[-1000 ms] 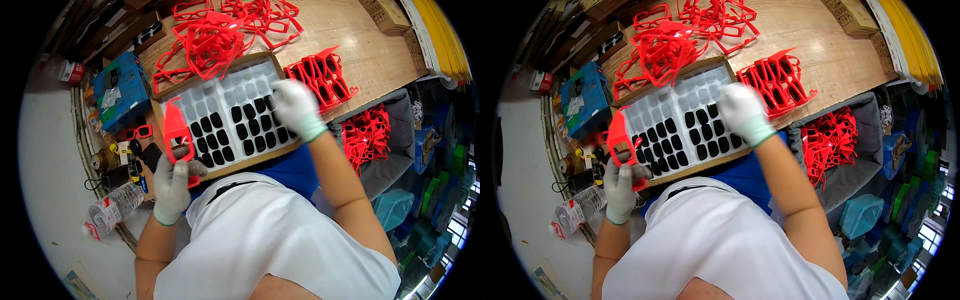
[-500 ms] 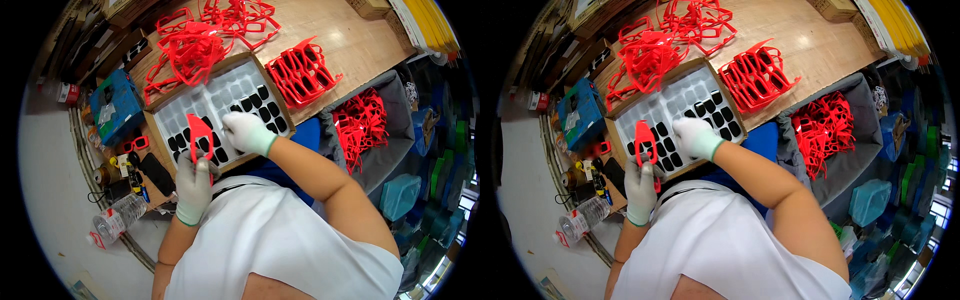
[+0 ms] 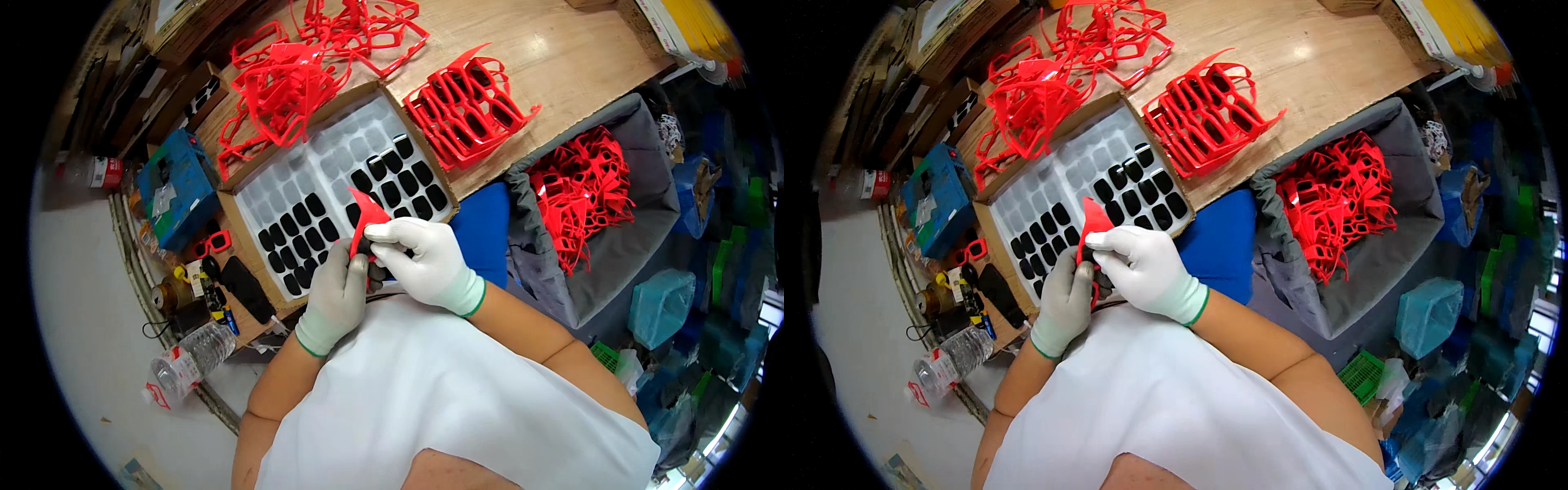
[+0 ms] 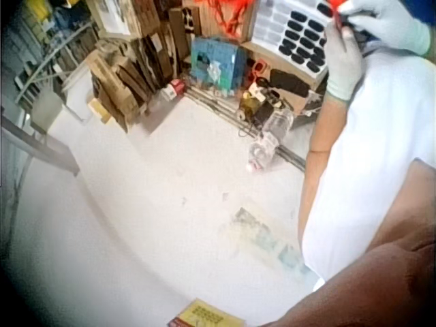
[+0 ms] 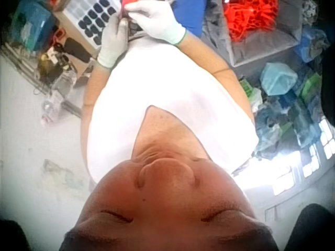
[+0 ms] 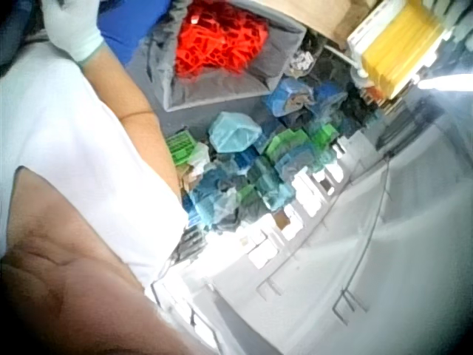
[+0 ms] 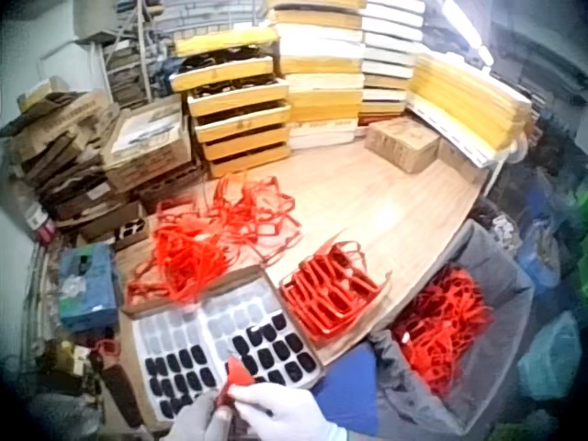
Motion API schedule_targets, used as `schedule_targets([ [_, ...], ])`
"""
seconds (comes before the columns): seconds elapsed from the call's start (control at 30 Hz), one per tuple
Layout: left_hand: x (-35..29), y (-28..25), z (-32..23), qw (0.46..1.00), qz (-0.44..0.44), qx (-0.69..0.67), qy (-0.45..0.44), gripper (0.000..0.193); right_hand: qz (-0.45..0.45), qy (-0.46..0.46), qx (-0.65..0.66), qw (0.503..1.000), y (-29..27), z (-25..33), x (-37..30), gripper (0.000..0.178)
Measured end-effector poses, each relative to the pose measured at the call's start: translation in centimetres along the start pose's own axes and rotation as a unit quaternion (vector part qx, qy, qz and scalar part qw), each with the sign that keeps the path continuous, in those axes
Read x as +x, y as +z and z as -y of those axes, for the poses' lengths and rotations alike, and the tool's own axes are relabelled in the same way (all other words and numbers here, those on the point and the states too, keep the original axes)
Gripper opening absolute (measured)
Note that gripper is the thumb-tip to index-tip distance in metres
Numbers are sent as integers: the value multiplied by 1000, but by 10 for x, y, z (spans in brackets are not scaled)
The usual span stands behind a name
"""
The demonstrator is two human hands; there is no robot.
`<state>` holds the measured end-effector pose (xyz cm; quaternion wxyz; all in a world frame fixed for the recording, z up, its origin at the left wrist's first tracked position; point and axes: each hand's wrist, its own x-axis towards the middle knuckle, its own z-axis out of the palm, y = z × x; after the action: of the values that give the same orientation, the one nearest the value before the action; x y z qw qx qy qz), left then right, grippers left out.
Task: The person inserts black lenses into red plastic frames one at a time. They pick up a frame, press a lens into each side, and place the completed pair on the table. The process repeats with multiple frames and lenses.
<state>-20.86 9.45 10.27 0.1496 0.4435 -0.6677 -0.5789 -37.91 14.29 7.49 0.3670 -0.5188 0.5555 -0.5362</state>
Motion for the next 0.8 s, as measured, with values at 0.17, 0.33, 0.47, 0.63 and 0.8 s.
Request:
schedule_targets([
  [0.17,-4,-2,11,999,5,-46,16,29,-30,135,96,986,0,8,4,13],
  [0.33,-6,-15,12,997,43,8,68,36,131,271,289,909,-12,6,14,22],
  [0.47,-9,-23,-8,998,48,-10,49,34,137,242,323,904,-6,5,14,23],
  [0.63,-16,-28,9,992,65,-104,11,34,170,218,307,911,-6,8,14,24],
  [0.8,-18,-34,15,982,79,-169,7,34,198,227,293,907,-6,14,19,26],
])
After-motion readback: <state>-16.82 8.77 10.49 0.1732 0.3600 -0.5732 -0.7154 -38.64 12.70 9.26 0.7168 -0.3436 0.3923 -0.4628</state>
